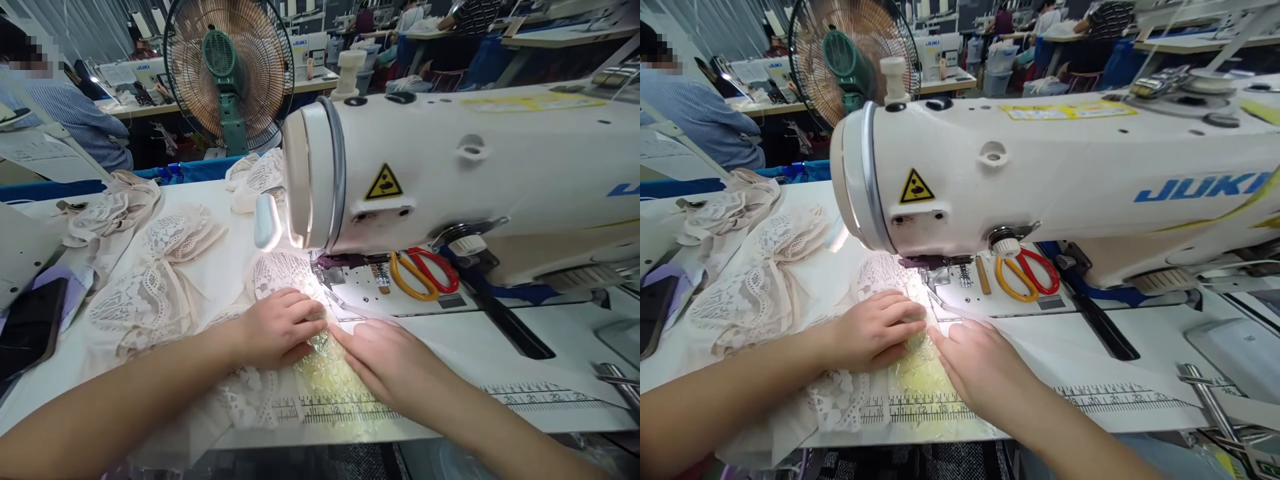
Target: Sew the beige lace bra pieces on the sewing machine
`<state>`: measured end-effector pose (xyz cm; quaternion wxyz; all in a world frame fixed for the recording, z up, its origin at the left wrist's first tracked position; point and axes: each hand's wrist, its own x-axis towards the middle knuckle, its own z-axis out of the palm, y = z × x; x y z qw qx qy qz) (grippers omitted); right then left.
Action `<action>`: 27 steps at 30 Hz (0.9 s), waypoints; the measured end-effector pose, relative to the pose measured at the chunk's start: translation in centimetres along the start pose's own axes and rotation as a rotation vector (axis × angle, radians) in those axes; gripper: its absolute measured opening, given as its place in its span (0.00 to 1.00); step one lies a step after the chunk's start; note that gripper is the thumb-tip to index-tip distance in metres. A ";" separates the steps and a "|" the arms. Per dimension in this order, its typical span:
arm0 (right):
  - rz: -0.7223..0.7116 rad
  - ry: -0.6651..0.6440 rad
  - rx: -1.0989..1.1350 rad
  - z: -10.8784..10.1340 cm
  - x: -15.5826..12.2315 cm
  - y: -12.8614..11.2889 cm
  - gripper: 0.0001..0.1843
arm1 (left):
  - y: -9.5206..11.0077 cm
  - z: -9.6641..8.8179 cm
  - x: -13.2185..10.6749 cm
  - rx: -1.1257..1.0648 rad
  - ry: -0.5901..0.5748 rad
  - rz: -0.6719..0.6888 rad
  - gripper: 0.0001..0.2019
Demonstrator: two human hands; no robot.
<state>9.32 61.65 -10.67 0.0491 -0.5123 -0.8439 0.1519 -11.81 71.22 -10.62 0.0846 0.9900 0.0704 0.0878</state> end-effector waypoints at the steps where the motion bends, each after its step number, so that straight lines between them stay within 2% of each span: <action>1: 0.018 -0.024 0.002 0.0 0.3 -0.1 0.21 | -0.3 -0.2 0.1 -0.001 -0.002 0.008 0.16; 9: 0.151 -0.120 -0.068 -1.0 2.1 -0.7 0.27 | -2.9 -0.5 0.7 -0.010 0.029 0.073 0.14; 14: 0.221 -0.212 -0.152 -1.7 3.1 -1.3 0.31 | -4.0 -0.7 1.0 -0.001 0.052 0.064 0.13; 19: 0.228 -0.237 -0.182 -1.7 4.1 -1.8 0.35 | -5.0 -1.2 1.4 0.046 0.061 0.081 0.13; 23: 0.249 -0.245 -0.218 -2.0 5.2 -2.5 0.36 | -6.0 -1.4 1.4 0.114 0.074 0.097 0.14; 27: 0.282 -0.334 -0.242 -2.8 5.9 -3.3 0.34 | -6.7 -1.6 1.4 0.158 0.105 0.094 0.15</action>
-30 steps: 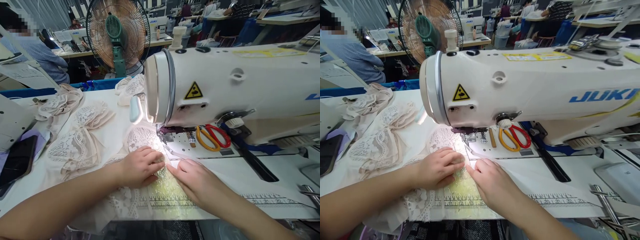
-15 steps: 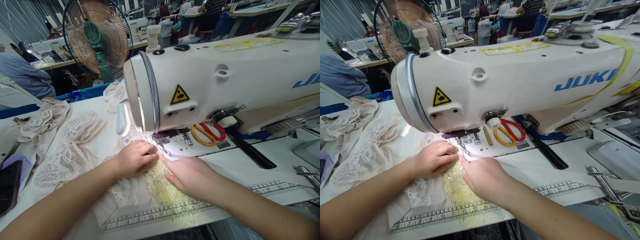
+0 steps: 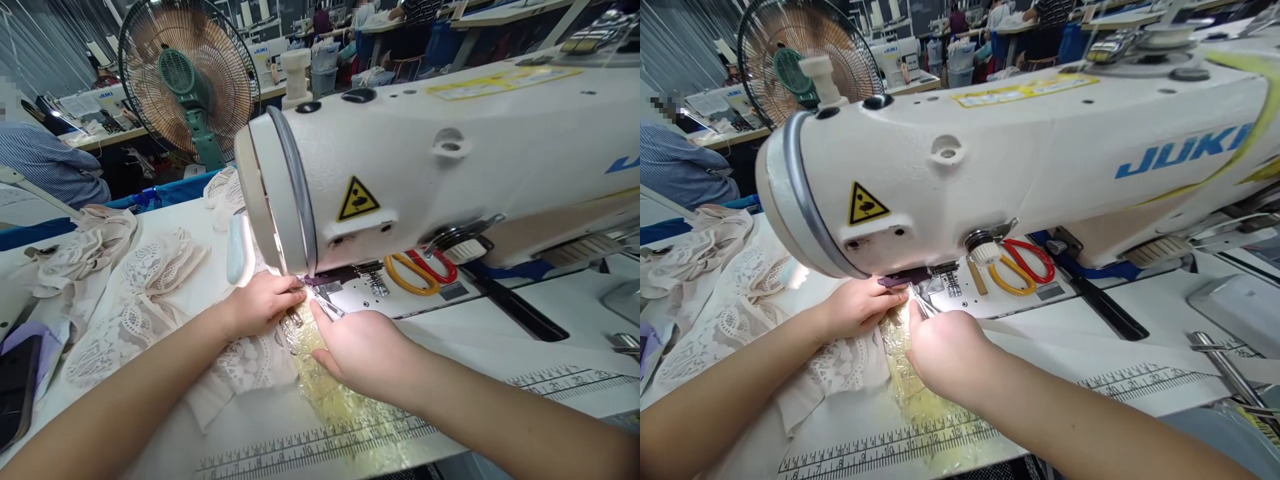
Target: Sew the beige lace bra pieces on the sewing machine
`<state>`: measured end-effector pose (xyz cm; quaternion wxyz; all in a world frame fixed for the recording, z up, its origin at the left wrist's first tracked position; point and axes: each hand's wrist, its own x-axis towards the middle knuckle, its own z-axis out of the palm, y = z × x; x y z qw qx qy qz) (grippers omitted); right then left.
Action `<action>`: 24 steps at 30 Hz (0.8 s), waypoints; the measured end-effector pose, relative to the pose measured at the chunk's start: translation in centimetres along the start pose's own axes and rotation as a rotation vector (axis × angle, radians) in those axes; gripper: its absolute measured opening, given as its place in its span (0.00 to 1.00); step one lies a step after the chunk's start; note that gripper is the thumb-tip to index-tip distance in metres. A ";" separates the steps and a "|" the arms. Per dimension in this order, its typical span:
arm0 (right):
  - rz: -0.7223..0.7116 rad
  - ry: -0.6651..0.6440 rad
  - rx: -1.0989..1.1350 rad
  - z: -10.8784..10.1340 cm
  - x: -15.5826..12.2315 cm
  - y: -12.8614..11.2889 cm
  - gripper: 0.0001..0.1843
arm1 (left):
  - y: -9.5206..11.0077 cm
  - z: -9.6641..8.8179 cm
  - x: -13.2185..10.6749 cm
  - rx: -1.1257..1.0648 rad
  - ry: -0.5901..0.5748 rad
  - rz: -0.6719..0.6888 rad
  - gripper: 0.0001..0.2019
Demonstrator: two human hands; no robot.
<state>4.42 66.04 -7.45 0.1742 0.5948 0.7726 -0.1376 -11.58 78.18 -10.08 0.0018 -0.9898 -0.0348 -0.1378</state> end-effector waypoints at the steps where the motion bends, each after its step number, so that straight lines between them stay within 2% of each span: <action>1: 0.001 -0.014 0.003 -0.2 0.0 -0.1 0.35 | -0.1 -0.1 0.0 0.006 0.003 -0.005 0.16; 5: -0.005 0.015 0.036 -0.2 -0.2 -0.1 0.35 | -0.2 -0.6 0.3 0.008 0.001 -0.045 0.17; 8: -0.011 0.050 0.046 0.3 -0.2 0.0 0.35 | -0.4 -0.8 0.4 0.007 -0.044 -0.096 0.17; 13: -0.014 0.093 0.038 0.7 0.0 0.1 0.35 | -1.6 -0.2 0.2 0.073 -0.113 -0.151 0.16; 16: -0.002 0.070 0.071 0.4 -0.4 0.1 0.35 | -1.6 -0.6 -0.2 0.116 -0.091 -0.150 0.16; 18: 0.000 0.021 0.105 0.0 -1.1 0.1 0.34 | -0.8 -1.6 -0.5 0.114 -0.079 -0.169 0.15; 20: -0.023 0.020 0.152 -0.1 -2.0 0.1 0.31 | 0.5 -3.0 -0.6 0.077 -0.133 -0.150 0.13; 24: -0.107 0.114 0.336 1.2 -3.6 0.3 0.17 | 2.9 -4.7 -0.4 0.065 -0.381 -0.137 0.06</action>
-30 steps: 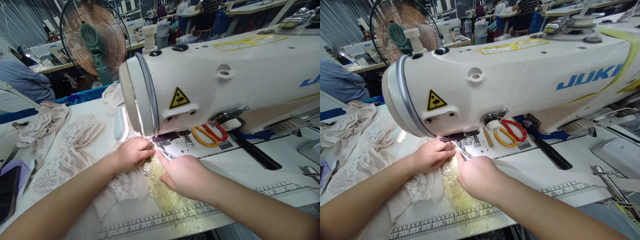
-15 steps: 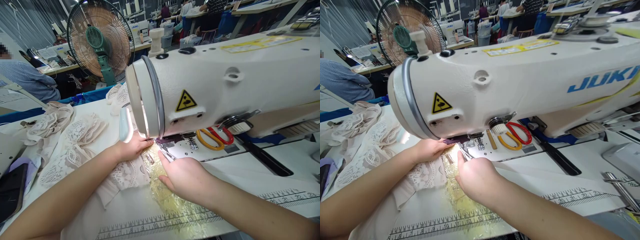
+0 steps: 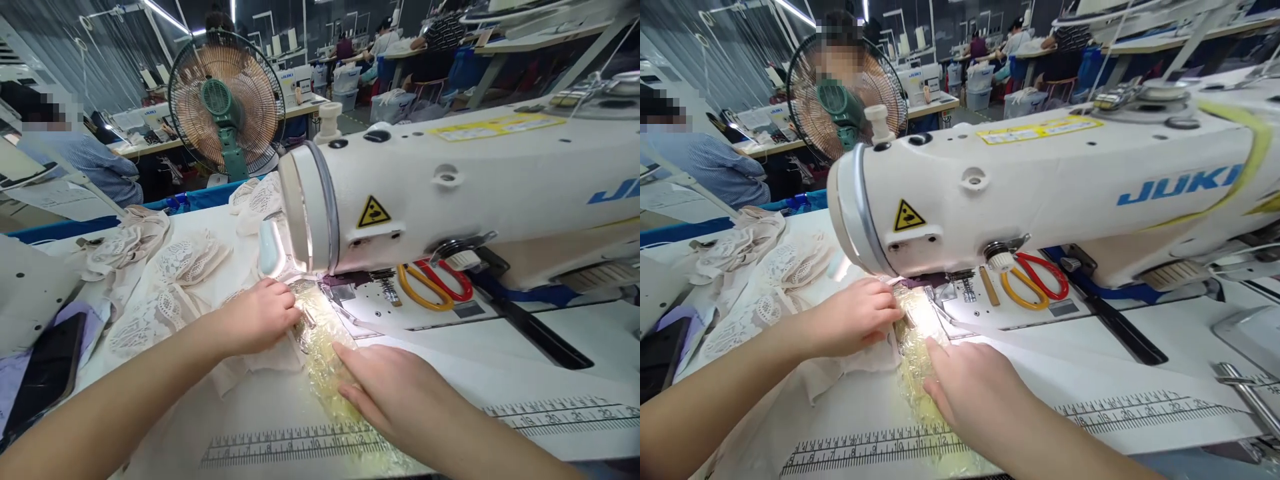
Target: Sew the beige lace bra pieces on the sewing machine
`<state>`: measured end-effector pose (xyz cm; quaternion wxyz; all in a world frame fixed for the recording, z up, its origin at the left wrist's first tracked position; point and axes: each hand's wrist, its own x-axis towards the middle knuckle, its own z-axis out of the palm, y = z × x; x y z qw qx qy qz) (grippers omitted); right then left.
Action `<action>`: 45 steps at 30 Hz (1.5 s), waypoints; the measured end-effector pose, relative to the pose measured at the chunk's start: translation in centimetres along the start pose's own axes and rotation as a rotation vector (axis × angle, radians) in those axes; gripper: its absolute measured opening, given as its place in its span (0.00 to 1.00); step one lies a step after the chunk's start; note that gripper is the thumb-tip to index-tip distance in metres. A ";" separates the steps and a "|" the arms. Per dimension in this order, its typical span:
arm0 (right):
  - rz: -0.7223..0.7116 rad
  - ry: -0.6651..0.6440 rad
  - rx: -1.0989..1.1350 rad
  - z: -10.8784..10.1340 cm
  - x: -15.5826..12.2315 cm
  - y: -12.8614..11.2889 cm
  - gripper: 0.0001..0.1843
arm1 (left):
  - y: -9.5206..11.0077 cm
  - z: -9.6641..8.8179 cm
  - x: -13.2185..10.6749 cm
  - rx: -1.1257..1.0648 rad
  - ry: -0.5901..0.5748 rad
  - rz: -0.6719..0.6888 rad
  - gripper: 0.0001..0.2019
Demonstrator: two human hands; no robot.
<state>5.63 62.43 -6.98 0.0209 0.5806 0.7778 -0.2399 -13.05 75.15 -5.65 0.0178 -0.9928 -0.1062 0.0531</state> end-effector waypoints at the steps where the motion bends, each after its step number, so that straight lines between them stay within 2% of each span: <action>1: -0.022 0.019 0.059 0.6 -0.3 0.2 0.15 | 0.2 -0.1 0.0 0.000 -0.041 -0.027 0.05; 3: -0.075 0.093 0.175 2.2 -0.6 0.6 0.15 | 0.2 -0.1 0.1 -0.076 -0.058 -0.081 0.07; 7: -0.237 0.301 0.353 4.9 0.0 0.0 0.30 | -0.5 -1.0 0.0 -0.564 0.120 -0.211 0.08; 9: -0.307 0.306 0.382 5.3 0.6 -1.2 0.34 | -0.5 -1.6 -0.1 -0.797 0.188 -0.303 0.11; 11: -0.320 0.273 0.379 4.8 1.1 -2.4 0.32 | -0.2 -1.9 0.0 -0.888 0.211 -0.380 0.13; 13: -0.279 0.277 0.382 3.8 1.4 -3.2 0.21 | 0.2 -1.6 0.3 -0.800 0.213 -0.440 0.12; 15: -0.218 0.346 0.421 2.9 1.4 -3.1 0.15 | 0.6 -0.8 0.6 -0.554 0.140 -0.520 0.11; 17: -0.140 0.419 0.468 2.4 1.2 -2.2 0.17 | 1.1 0.3 0.8 -0.311 0.025 -0.590 0.08; 19: -0.049 0.434 0.484 2.5 0.9 -0.8 0.17 | 1.7 1.4 1.0 -0.206 -0.052 -0.624 0.08; 24: 0.099 0.304 0.427 3.5 0.5 1.5 0.22 | 2.9 2.6 1.5 -0.052 -0.135 -0.535 0.26; 29: 0.162 0.194 0.342 2.9 0.8 1.5 0.24 | 2.8 2.4 2.3 -0.017 -0.217 -0.535 0.24; 34: 0.192 0.116 0.273 1.8 1.5 1.4 0.26 | 2.6 2.2 2.9 -0.027 -0.225 -0.543 0.25; 45: 0.201 0.084 0.166 0.8 2.4 1.7 0.28 | 2.7 1.6 4.4 -0.127 -0.229 -0.569 0.20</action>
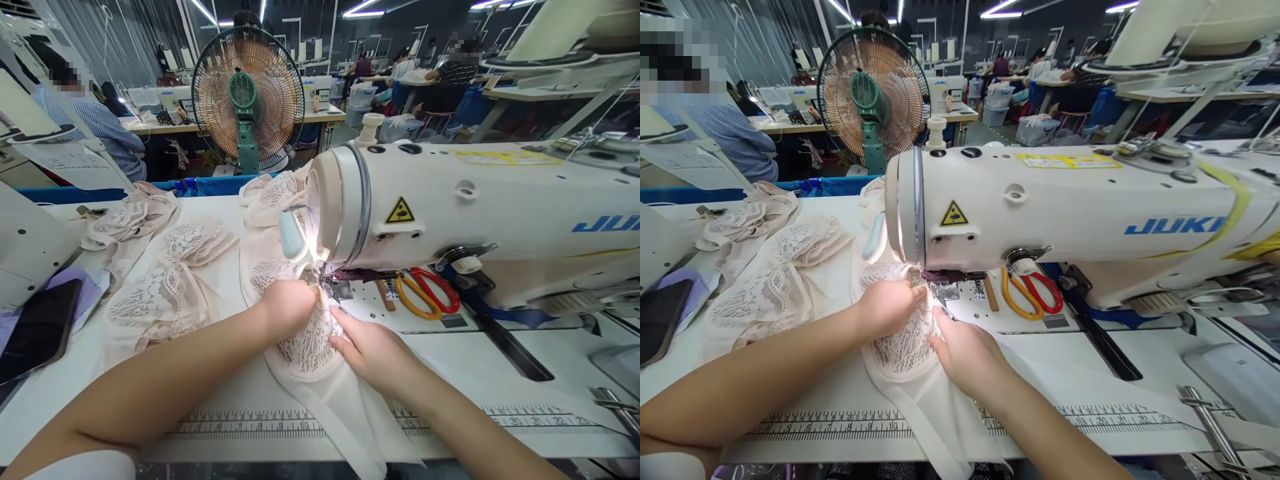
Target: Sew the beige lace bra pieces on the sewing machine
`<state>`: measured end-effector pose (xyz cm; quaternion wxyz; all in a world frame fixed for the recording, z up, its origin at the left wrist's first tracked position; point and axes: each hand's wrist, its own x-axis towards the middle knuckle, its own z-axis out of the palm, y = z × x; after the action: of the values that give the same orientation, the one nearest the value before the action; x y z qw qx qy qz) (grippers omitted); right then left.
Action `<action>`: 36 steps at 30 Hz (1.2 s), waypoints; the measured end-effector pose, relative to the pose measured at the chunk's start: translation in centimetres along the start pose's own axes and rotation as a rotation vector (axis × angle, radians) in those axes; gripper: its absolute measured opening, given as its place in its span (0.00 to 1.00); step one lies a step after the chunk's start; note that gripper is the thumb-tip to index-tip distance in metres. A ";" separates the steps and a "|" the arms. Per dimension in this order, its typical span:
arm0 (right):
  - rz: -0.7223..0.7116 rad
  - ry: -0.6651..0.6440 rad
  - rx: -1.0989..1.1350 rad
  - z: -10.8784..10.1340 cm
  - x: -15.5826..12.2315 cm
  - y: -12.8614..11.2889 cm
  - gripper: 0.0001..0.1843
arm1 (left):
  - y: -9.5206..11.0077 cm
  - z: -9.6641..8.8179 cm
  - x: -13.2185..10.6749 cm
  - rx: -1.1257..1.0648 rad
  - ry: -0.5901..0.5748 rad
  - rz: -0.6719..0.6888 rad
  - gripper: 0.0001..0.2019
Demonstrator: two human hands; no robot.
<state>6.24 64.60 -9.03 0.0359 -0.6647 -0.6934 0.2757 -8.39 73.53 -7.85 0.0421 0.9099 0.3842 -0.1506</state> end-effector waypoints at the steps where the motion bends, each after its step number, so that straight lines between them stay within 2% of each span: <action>1: -0.002 -0.007 -0.003 -0.1 0.0 0.0 0.29 | 0.1 -0.1 0.0 -0.005 -0.004 0.001 0.19; 11: -0.008 -0.030 -0.064 -0.3 0.4 -0.4 0.29 | 0.3 -0.7 -0.1 -0.043 -0.029 -0.036 0.19; 19: 0.010 -0.026 -0.141 -0.6 0.7 -1.0 0.30 | -0.2 -0.3 0.6 -0.057 0.044 -0.048 0.17; 22: 0.009 0.003 -0.183 -0.8 -0.1 -1.1 0.30 | -0.7 0.6 0.6 -0.064 0.096 -0.027 0.19; 25: -0.052 0.056 -0.185 -0.6 -1.3 -0.5 0.26 | -1.4 1.6 -0.3 -0.066 0.184 -0.008 0.22; 29: -0.103 -0.001 -0.217 0.2 -2.9 0.7 0.24 | -1.9 1.9 -2.7 -0.003 0.315 0.123 0.18; 31: -0.091 -0.051 -0.250 0.5 -3.3 1.1 0.25 | -1.9 1.6 -4.0 0.028 0.279 0.159 0.22; 34: -0.073 -0.094 -0.284 0.8 -3.4 1.4 0.29 | -1.7 1.1 -5.1 0.021 0.085 0.114 0.42; 36: -0.071 -0.100 -0.294 0.9 -3.3 1.4 0.29 | -1.7 0.9 -5.2 -0.002 -0.014 0.075 0.52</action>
<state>7.47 61.18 -9.35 -0.0868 -0.6234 -0.7502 0.2024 -13.25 70.92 -7.03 0.0514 0.9227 0.3495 -0.1546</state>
